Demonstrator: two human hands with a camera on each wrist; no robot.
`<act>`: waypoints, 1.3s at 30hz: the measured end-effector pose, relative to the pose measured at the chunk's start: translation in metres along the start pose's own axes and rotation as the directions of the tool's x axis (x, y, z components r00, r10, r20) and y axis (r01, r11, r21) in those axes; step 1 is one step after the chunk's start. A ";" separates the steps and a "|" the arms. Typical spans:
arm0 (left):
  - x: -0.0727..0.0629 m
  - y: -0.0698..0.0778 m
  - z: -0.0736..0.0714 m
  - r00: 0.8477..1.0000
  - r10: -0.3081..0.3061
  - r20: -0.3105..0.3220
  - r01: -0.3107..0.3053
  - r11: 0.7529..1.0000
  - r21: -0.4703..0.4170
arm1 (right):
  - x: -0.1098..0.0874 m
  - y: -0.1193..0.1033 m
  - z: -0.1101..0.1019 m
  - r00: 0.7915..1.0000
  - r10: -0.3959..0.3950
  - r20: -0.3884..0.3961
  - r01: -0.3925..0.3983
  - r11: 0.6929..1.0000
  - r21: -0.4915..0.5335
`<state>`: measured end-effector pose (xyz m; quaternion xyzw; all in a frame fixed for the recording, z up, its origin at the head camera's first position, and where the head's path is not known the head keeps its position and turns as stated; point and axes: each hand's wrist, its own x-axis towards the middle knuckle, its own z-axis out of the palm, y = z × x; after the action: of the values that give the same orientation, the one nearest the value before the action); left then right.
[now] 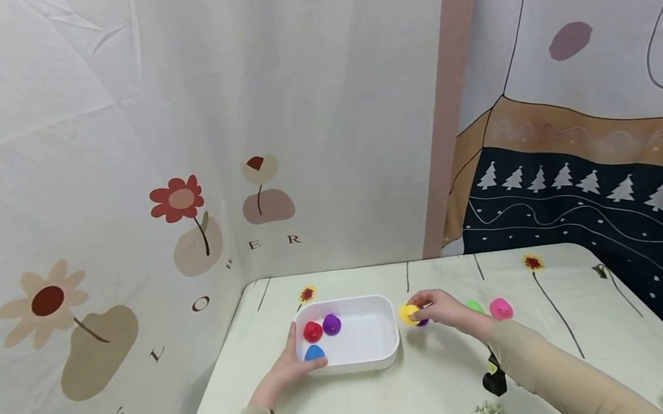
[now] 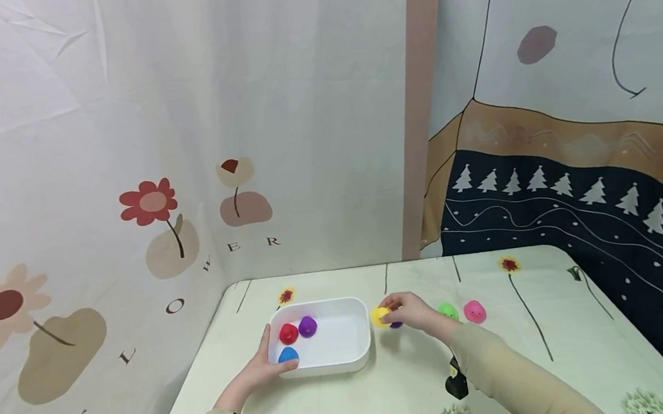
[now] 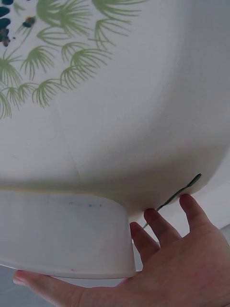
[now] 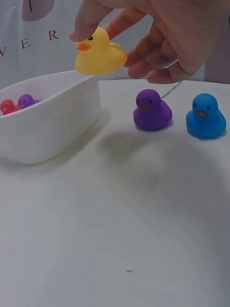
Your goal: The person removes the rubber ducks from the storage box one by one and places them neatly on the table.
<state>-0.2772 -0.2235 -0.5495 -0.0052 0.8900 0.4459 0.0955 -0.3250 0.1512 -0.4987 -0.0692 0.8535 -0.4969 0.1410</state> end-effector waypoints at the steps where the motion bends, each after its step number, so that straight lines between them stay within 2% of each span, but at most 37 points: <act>1: 0.000 -0.001 0.000 1.000 0.002 -0.001 -0.002 1.000 0.002 | 0.000 0.002 0.000 1.000 0.006 -0.001 -0.006 1.000 -0.005; 17: 0.001 -0.001 -0.001 1.000 0.020 0.001 -0.020 1.000 0.008 | -0.008 0.027 0.005 0.997 0.073 -0.037 -0.073 0.997 -0.015; 29: 0.001 -0.001 0.001 1.000 0.006 0.007 -0.006 1.000 0.005 | -0.012 0.045 0.011 0.998 -0.001 -0.058 -0.002 0.999 -0.049; 39: 0.002 -0.001 0.001 1.000 0.005 0.005 -0.005 1.000 0.020 | -0.009 0.056 0.016 0.997 0.010 -0.071 -0.014 0.998 -0.062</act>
<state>-0.2786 -0.2233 -0.5509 -0.0011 0.8941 0.4374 0.0964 -0.3106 0.1682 -0.5529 -0.0510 0.8734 -0.4713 0.1117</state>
